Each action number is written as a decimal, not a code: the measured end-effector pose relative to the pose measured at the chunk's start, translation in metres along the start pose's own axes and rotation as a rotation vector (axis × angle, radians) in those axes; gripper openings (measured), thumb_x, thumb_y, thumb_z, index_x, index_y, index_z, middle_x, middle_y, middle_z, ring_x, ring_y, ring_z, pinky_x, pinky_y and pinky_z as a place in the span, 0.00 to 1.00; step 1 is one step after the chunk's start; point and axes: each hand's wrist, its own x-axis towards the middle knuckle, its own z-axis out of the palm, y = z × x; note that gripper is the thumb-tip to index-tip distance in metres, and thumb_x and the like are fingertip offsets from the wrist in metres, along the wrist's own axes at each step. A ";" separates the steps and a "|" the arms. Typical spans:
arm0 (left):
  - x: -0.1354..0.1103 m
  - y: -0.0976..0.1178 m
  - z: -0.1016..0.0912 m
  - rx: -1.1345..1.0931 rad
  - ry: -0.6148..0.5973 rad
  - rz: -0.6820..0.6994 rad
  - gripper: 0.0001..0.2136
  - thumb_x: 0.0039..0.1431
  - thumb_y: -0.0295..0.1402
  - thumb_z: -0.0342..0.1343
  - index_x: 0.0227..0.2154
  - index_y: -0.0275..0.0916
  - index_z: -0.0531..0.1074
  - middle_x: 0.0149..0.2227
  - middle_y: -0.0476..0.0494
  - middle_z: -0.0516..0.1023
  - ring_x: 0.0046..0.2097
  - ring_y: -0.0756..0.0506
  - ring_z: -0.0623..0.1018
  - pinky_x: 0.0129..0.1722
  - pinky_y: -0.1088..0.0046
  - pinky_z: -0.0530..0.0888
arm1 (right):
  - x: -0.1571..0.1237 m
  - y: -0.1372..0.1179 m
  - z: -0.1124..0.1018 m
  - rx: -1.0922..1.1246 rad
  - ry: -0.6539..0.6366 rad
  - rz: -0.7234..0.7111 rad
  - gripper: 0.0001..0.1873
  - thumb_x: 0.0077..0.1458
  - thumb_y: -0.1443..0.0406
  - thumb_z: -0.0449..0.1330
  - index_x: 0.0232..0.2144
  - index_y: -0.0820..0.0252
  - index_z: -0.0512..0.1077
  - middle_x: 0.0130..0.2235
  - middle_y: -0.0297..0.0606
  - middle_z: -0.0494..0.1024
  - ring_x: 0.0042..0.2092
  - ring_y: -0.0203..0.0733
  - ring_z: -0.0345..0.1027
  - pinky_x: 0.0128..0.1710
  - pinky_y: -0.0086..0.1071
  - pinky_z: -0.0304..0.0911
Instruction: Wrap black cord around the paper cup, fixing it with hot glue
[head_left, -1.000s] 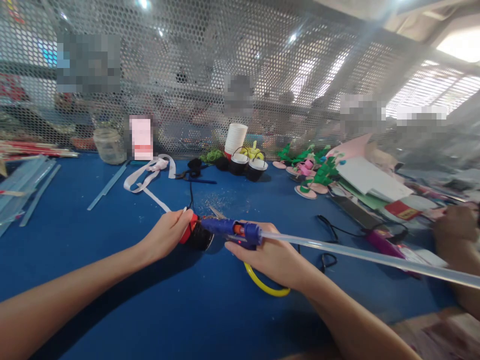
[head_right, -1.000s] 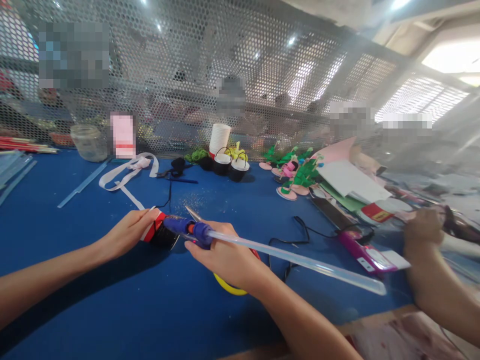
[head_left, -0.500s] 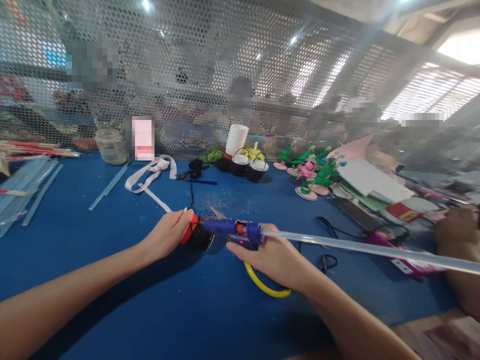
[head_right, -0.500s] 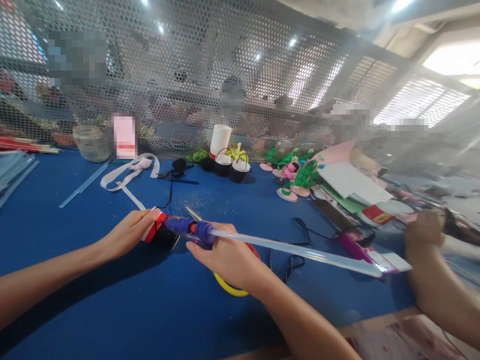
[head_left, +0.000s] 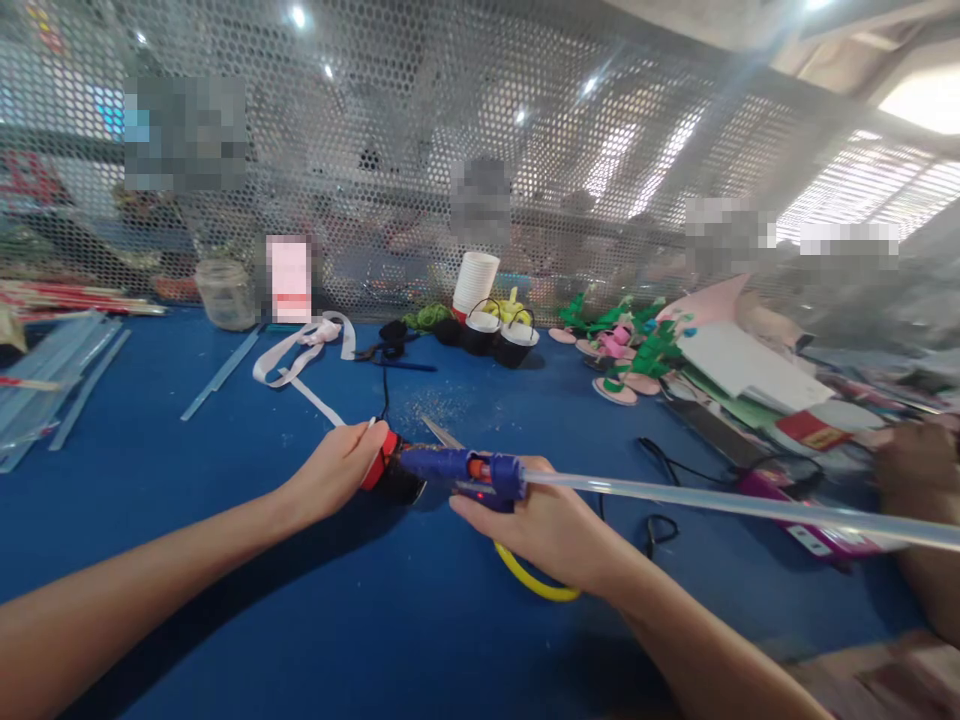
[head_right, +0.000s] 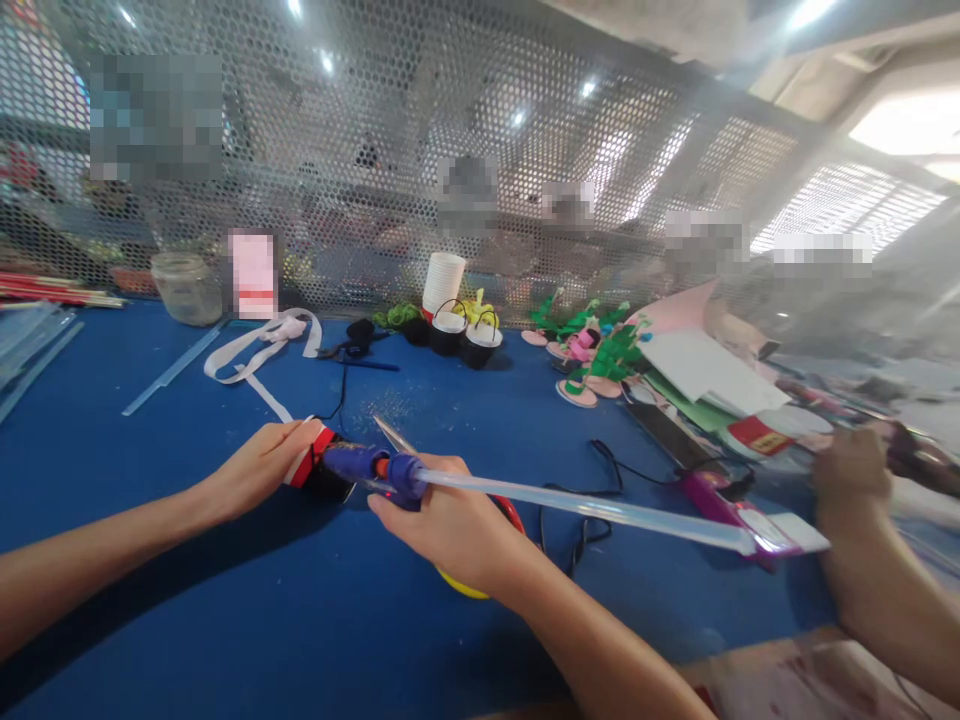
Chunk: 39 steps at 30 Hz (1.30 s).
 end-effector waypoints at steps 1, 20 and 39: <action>0.000 0.000 0.000 -0.001 0.002 0.002 0.16 0.51 0.44 0.35 0.16 0.39 0.53 0.17 0.54 0.52 0.21 0.52 0.54 0.20 0.76 0.51 | 0.000 0.000 0.000 0.000 0.005 -0.003 0.09 0.45 0.62 0.53 0.20 0.62 0.65 0.20 0.31 0.66 0.22 0.32 0.57 0.20 0.24 0.56; 0.000 0.000 0.001 0.006 0.011 -0.007 0.17 0.51 0.43 0.34 0.15 0.39 0.53 0.16 0.54 0.52 0.21 0.52 0.53 0.20 0.76 0.51 | -0.003 -0.006 -0.004 -0.049 -0.051 0.014 0.08 0.46 0.63 0.52 0.20 0.61 0.64 0.20 0.29 0.64 0.21 0.30 0.52 0.21 0.23 0.54; 0.000 -0.006 0.001 -0.034 -0.013 0.081 0.18 0.52 0.43 0.35 0.16 0.37 0.58 0.18 0.54 0.53 0.22 0.52 0.54 0.21 0.76 0.53 | 0.001 -0.006 -0.003 -0.015 -0.006 0.055 0.09 0.44 0.63 0.53 0.18 0.62 0.63 0.18 0.30 0.62 0.21 0.30 0.51 0.19 0.24 0.52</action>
